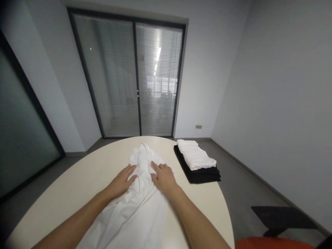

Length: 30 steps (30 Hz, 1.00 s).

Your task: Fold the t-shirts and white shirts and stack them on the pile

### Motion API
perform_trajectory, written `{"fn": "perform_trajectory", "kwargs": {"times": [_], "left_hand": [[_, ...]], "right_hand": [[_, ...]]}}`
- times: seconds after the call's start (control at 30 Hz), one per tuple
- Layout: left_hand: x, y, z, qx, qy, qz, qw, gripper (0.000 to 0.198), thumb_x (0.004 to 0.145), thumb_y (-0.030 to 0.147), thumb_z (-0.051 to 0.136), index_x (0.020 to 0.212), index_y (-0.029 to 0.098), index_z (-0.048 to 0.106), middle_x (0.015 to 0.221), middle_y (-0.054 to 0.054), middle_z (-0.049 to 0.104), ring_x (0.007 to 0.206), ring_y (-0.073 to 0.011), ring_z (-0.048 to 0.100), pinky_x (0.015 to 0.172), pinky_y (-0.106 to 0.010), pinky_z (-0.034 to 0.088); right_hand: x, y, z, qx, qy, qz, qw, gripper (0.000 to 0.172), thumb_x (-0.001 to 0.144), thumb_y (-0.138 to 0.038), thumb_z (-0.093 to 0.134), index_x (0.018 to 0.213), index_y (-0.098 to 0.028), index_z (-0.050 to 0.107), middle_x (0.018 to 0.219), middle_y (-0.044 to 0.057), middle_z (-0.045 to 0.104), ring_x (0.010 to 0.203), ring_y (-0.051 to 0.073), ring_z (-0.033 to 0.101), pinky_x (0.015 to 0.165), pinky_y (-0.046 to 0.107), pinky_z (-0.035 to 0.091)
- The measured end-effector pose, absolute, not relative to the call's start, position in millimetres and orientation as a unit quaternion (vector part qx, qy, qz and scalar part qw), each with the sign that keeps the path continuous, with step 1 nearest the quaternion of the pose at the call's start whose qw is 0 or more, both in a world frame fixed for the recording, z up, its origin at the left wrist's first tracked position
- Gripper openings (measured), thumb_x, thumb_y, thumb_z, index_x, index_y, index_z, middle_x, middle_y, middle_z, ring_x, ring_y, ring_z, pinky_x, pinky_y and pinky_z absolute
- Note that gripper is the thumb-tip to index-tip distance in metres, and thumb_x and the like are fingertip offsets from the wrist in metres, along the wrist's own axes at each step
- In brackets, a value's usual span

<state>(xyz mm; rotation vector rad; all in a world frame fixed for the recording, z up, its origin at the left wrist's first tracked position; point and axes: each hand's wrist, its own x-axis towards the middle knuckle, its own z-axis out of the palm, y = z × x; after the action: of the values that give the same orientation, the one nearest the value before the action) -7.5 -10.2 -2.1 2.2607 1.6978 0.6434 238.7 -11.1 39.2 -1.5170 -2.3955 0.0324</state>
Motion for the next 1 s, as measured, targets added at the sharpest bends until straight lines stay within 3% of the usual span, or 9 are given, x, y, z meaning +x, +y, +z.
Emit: {"fn": "perform_trajectory", "kwargs": {"times": [0.13, 0.2, 0.27, 0.37, 0.47, 0.63, 0.8, 0.93, 1.0], "left_hand": [[-4, -19, 4, 0.79, 0.525, 0.256, 0.187, 0.051, 0.096, 0.041, 0.048, 0.141, 0.018, 0.055, 0.151, -0.009, 0.051, 0.143, -0.0222, 0.041, 0.121, -0.039, 0.029], [1, -26, 14, 0.794, 0.502, 0.267, 0.215, 0.045, 0.095, 0.039, 0.049, 0.134, 0.02, 0.062, 0.145, -0.007, 0.057, 0.138, -0.022, 0.048, 0.119, -0.037, 0.033], [6, -33, 25, 0.804, 0.47, 0.276, 0.238, 0.037, 0.097, 0.038, 0.046, 0.12, 0.023, 0.07, 0.131, -0.006, 0.067, 0.126, -0.0212, 0.058, 0.112, -0.033, 0.04], [11, -40, 36, 0.809, 0.438, 0.29, 0.264, 0.032, 0.098, 0.035, 0.044, 0.101, 0.023, 0.073, 0.109, -0.005, 0.074, 0.105, -0.0191, 0.066, 0.097, -0.027, 0.049], [13, -38, 34, 0.786, 0.452, 0.328, 0.263, 0.026, 0.096, 0.031, 0.046, 0.104, 0.022, 0.069, 0.109, -0.006, 0.072, 0.102, -0.0188, 0.066, 0.094, -0.027, 0.049], [9, -24, 12, 0.739, 0.501, 0.381, 0.24, 0.042, 0.095, 0.033, 0.046, 0.134, 0.019, 0.052, 0.133, -0.011, 0.063, 0.111, -0.0197, 0.066, 0.1, -0.034, 0.049], [-3, -8, -5, 0.704, 0.568, 0.399, 0.153, 0.057, 0.095, 0.038, 0.045, 0.147, 0.014, 0.04, 0.151, -0.017, 0.048, 0.14, -0.0268, 0.045, 0.118, -0.047, 0.032], [-12, -3, -13, 0.697, 0.591, 0.376, 0.154, 0.068, 0.092, 0.041, 0.049, 0.151, 0.01, 0.033, 0.143, -0.021, 0.055, 0.137, -0.03, 0.049, 0.121, -0.055, 0.019], [-13, -3, -14, 0.693, 0.579, 0.385, 0.192, 0.073, 0.089, 0.039, 0.054, 0.152, 0.01, 0.031, 0.134, -0.02, 0.063, 0.132, -0.0293, 0.054, 0.121, -0.055, 0.021]], "right_hand": [[240, -8, 50, -0.569, -0.815, -0.001, 0.113, 0.037, 0.096, -0.038, 0.044, 0.112, -0.019, 0.073, 0.101, 0.012, 0.073, 0.099, 0.027, 0.063, 0.089, 0.038, 0.04], [241, -7, 56, -0.587, -0.802, -0.006, 0.113, 0.046, 0.1, -0.042, 0.037, 0.086, -0.018, 0.075, 0.091, 0.012, 0.073, 0.092, 0.026, 0.064, 0.086, 0.037, 0.04], [240, -7, 60, -0.596, -0.789, -0.008, 0.148, 0.054, 0.102, -0.047, 0.033, 0.076, -0.019, 0.072, 0.09, 0.011, 0.072, 0.093, 0.024, 0.064, 0.084, 0.035, 0.04], [238, -8, 57, -0.604, -0.766, 0.007, 0.22, 0.046, 0.097, -0.057, 0.045, 0.1, -0.02, 0.071, 0.105, 0.01, 0.071, 0.1, 0.024, 0.063, 0.085, 0.032, 0.042], [235, -8, 45, -0.604, -0.764, 0.04, 0.223, 0.051, 0.089, -0.055, 0.059, 0.125, -0.018, 0.061, 0.118, 0.012, 0.068, 0.106, 0.026, 0.062, 0.087, 0.033, 0.042], [241, 3, 28, -0.569, -0.762, 0.169, 0.259, 0.023, 0.096, -0.036, 0.047, 0.102, -0.02, 0.062, 0.088, 0.006, 0.069, 0.082, 0.02, 0.062, 0.073, 0.029, 0.04], [250, 12, 23, -0.399, -0.744, 0.375, 0.382, 0.024, 0.096, -0.045, 0.047, 0.091, -0.022, 0.053, 0.082, -0.001, 0.057, 0.076, 0.016, 0.05, 0.073, 0.027, 0.038], [247, 11, 28, -0.321, -0.685, 0.504, 0.417, 0.014, 0.087, -0.034, 0.05, 0.081, -0.022, 0.049, 0.082, -0.002, 0.055, 0.08, 0.016, 0.049, 0.078, 0.028, 0.037], [245, 10, 32, -0.286, -0.67, 0.537, 0.426, 0.008, 0.08, -0.027, 0.05, 0.074, -0.021, 0.047, 0.085, 0.0, 0.058, 0.084, 0.018, 0.05, 0.081, 0.03, 0.037]]}}
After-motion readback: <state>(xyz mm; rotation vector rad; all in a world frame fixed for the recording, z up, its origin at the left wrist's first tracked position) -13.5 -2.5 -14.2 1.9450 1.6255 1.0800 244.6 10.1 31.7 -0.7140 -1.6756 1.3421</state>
